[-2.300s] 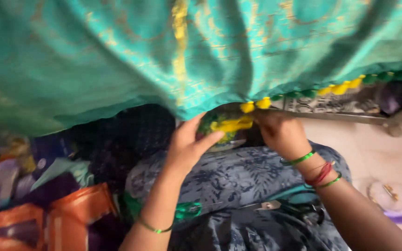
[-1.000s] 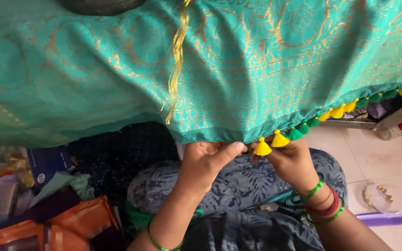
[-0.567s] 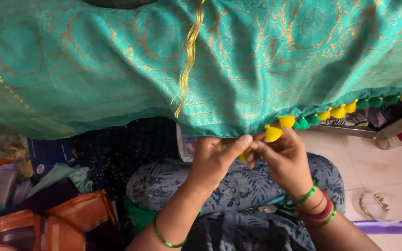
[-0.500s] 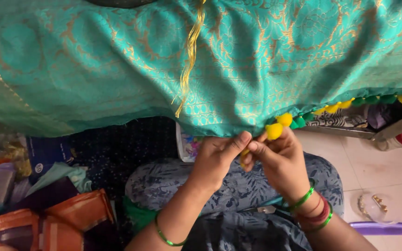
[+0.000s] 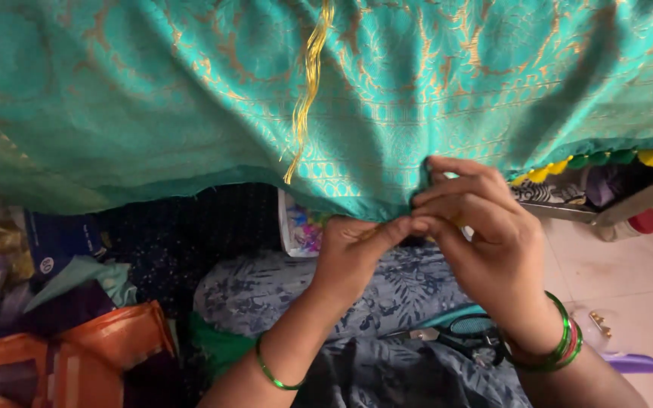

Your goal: The person is tying decorative yellow tassels and green threads to the edge of a green saree.

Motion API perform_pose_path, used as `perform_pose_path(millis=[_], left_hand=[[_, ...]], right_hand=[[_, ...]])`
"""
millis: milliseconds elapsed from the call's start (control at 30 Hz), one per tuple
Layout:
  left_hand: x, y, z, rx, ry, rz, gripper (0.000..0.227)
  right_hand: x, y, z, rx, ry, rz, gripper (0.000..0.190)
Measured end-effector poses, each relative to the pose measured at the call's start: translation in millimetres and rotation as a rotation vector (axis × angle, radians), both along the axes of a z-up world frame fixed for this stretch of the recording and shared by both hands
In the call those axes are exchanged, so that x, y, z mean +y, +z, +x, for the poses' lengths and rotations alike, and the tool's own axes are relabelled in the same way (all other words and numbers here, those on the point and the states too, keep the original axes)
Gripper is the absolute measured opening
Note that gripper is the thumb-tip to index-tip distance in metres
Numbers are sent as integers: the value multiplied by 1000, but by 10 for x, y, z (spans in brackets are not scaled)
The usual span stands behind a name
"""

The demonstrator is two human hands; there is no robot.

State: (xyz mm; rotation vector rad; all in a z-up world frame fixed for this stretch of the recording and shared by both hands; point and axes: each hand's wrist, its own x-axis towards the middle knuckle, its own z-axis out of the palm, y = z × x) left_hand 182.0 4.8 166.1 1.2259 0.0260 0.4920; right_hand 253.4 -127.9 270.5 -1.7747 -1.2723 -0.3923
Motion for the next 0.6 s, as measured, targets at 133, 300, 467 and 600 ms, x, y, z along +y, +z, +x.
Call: perform_pose_path(millis=[133,300,467,600], left_hand=[[-1,-240,62,104,21,-330,20],[-79,-120,77,131,45,-419,28],[-172,125,83,35,42,-354,25],[-170,-13,156,85,0,-511,30]], right_hand=[[-23,-250,-13,-126,12,163,16],[33,-513,-38,-240,-63,82,16],[17,-703,290,798,310,515,6],[60,-718,458,1477,490,710,5]])
